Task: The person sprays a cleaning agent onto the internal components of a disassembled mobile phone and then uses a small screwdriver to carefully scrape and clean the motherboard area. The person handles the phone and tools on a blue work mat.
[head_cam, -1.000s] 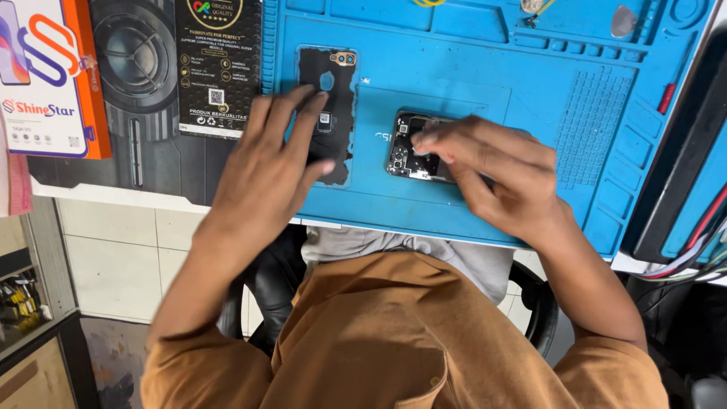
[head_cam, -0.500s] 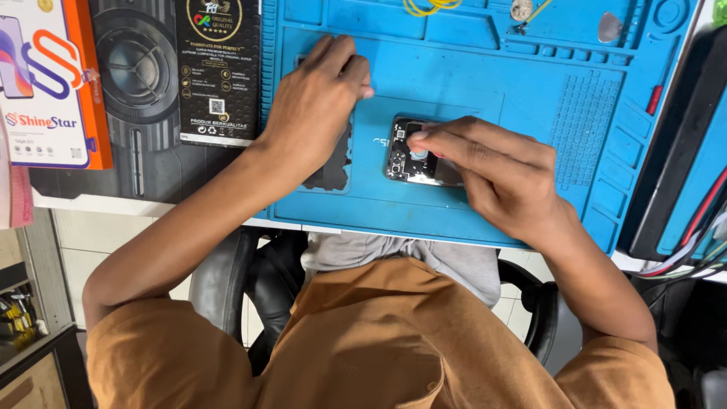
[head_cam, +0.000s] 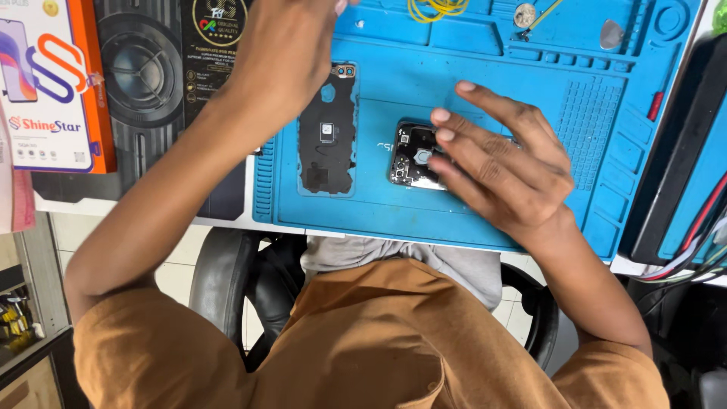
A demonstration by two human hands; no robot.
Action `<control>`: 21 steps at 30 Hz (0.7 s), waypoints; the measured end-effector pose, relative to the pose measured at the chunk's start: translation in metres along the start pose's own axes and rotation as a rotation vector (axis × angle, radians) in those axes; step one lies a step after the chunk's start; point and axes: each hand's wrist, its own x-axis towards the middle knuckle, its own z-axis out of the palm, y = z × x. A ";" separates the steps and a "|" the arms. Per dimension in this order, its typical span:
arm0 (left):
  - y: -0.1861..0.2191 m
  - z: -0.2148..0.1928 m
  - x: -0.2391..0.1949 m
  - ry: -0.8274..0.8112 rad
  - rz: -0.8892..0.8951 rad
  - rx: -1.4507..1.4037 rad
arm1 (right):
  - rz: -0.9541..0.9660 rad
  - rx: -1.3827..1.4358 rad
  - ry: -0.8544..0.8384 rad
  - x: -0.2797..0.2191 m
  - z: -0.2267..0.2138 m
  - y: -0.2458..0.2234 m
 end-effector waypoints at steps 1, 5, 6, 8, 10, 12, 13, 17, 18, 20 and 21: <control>0.012 -0.011 0.002 0.043 -0.015 -0.076 | 0.015 0.001 0.007 -0.002 0.000 0.001; 0.082 -0.065 -0.009 0.189 -0.168 -0.543 | 0.028 0.042 0.034 -0.004 0.002 0.006; 0.104 -0.075 -0.018 0.175 -0.210 -0.853 | 0.022 0.060 0.039 -0.004 0.002 0.007; 0.143 -0.079 -0.034 0.219 -0.105 -1.301 | 0.029 0.092 0.054 -0.002 0.004 0.009; 0.181 -0.061 -0.045 0.270 0.050 -1.535 | 0.031 0.119 0.070 0.001 0.006 0.010; 0.216 -0.038 -0.055 0.245 0.023 -1.677 | 0.028 0.129 0.080 0.001 0.006 0.011; 0.228 -0.029 -0.059 0.246 0.003 -1.713 | 0.021 0.125 0.072 0.000 0.004 0.011; 0.235 -0.012 -0.063 0.224 -0.050 -1.778 | -0.005 0.146 0.096 0.004 0.004 0.017; 0.230 -0.012 -0.063 0.216 -0.060 -1.782 | -0.001 0.159 0.103 0.002 0.004 0.018; 0.223 -0.013 -0.063 0.198 -0.074 -1.802 | 0.062 0.187 0.107 -0.001 0.004 0.019; 0.221 -0.014 -0.063 0.194 -0.081 -1.807 | 0.091 0.202 0.110 -0.001 0.004 0.018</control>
